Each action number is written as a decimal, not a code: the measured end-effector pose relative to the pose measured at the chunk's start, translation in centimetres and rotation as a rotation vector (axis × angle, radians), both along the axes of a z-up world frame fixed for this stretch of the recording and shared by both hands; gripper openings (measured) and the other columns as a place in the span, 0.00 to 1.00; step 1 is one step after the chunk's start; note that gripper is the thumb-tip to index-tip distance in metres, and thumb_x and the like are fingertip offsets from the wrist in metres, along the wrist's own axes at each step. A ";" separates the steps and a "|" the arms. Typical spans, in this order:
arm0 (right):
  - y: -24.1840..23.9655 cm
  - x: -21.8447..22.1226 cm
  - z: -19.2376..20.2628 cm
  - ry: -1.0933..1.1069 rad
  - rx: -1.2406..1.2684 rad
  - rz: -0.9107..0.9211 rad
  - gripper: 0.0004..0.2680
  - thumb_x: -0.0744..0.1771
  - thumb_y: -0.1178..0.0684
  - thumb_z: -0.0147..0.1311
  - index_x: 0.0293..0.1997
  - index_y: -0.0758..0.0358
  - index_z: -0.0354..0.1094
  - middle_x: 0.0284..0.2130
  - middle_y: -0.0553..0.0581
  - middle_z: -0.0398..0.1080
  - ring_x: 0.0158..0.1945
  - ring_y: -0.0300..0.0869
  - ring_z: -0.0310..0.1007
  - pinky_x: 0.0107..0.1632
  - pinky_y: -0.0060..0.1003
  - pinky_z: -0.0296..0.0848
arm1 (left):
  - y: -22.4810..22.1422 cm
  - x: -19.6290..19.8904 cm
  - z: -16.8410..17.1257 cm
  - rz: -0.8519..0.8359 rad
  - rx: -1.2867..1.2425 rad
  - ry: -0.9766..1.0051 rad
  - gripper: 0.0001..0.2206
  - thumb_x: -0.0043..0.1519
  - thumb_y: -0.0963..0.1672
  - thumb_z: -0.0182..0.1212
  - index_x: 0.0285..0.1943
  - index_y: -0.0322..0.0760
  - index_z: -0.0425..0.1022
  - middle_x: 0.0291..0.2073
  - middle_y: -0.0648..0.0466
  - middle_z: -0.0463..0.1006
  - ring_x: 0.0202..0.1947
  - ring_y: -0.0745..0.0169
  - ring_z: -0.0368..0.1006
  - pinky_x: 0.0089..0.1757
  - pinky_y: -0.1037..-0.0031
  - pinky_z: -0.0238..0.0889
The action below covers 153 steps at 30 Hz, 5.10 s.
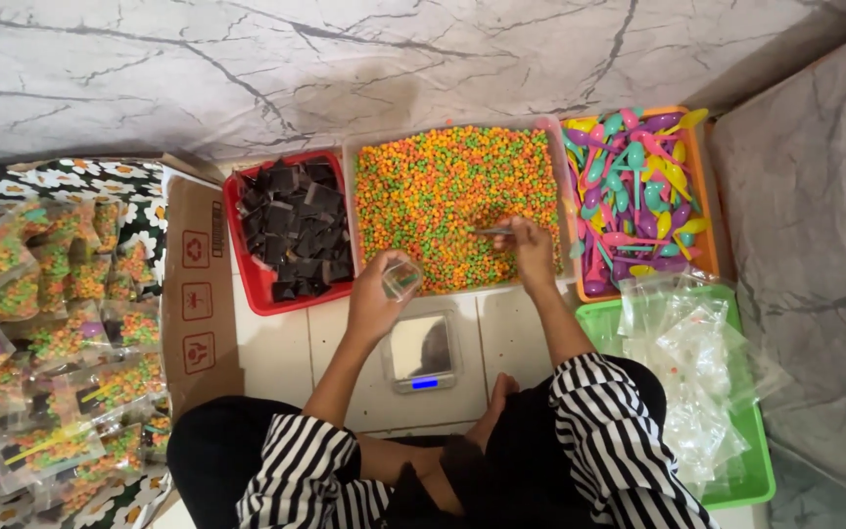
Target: Packaging small colorful snacks into plastic bags using a spoon and a digital scale.
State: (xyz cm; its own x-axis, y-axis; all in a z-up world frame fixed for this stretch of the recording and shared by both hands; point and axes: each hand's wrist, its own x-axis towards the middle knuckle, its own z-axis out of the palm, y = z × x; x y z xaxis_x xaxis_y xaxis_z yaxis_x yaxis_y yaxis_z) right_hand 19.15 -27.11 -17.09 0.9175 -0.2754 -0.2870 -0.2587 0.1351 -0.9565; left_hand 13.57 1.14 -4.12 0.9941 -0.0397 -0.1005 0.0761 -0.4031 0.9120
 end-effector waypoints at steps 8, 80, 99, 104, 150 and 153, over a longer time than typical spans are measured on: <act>-2.5 1.7 3.6 0.006 0.200 -0.134 0.09 0.72 0.52 0.47 0.41 0.67 0.72 0.34 0.66 0.78 0.32 0.45 0.82 0.35 0.34 0.84 | -2.6 2.7 -0.2 0.008 0.153 0.073 0.22 0.54 0.42 0.71 0.58 0.43 0.72 0.46 0.44 0.80 0.53 0.38 0.75 0.53 0.51 0.68; -2.0 0.4 3.1 -0.131 -0.113 -0.177 0.05 0.72 0.60 0.46 0.49 0.68 0.68 0.33 0.67 0.76 0.31 0.48 0.79 0.35 0.40 0.83 | -2.6 5.4 1.4 0.177 -0.599 0.031 0.34 0.54 0.44 0.79 0.69 0.38 0.66 0.59 0.38 0.73 0.66 0.34 0.63 0.62 0.43 0.57; 5.1 -3.4 21.6 -0.645 -0.564 0.047 0.06 0.70 0.64 0.51 0.49 0.69 0.74 0.38 0.61 0.77 0.32 0.47 0.82 0.34 0.37 0.84 | -7.7 7.4 -0.1 -0.014 -0.105 0.038 0.29 0.59 0.41 0.72 0.70 0.38 0.65 0.59 0.40 0.68 0.62 0.29 0.65 0.55 0.36 0.65; -0.6 -1.7 16.1 -0.649 -0.425 -0.181 0.05 0.72 0.63 0.45 0.51 0.72 0.67 0.38 0.66 0.75 0.31 0.46 0.78 0.35 0.38 0.81 | -5.8 7.5 -2.0 0.019 -0.384 0.075 0.32 0.57 0.45 0.76 0.70 0.38 0.65 0.62 0.38 0.68 0.65 0.28 0.62 0.58 0.36 0.63; -3.0 -2.6 9.7 -0.172 -1.033 -0.287 0.27 0.66 0.63 0.62 0.74 0.55 0.55 0.73 0.64 0.41 0.67 0.63 0.62 0.55 0.55 0.80 | -3.9 6.4 -0.9 -0.082 -0.611 -0.029 0.23 0.56 0.44 0.77 0.58 0.34 0.75 0.56 0.48 0.72 0.60 0.45 0.70 0.57 0.52 0.66; 4.4 -3.6 27.2 -0.686 -0.685 0.119 0.30 0.73 0.69 0.40 0.78 0.24 0.41 0.78 0.54 0.46 0.43 0.36 0.73 0.35 0.18 0.60 | -2.7 4.3 0.7 -0.048 -0.654 0.003 0.26 0.52 0.42 0.80 0.61 0.37 0.78 0.50 0.50 0.78 0.54 0.62 0.73 0.55 0.67 0.69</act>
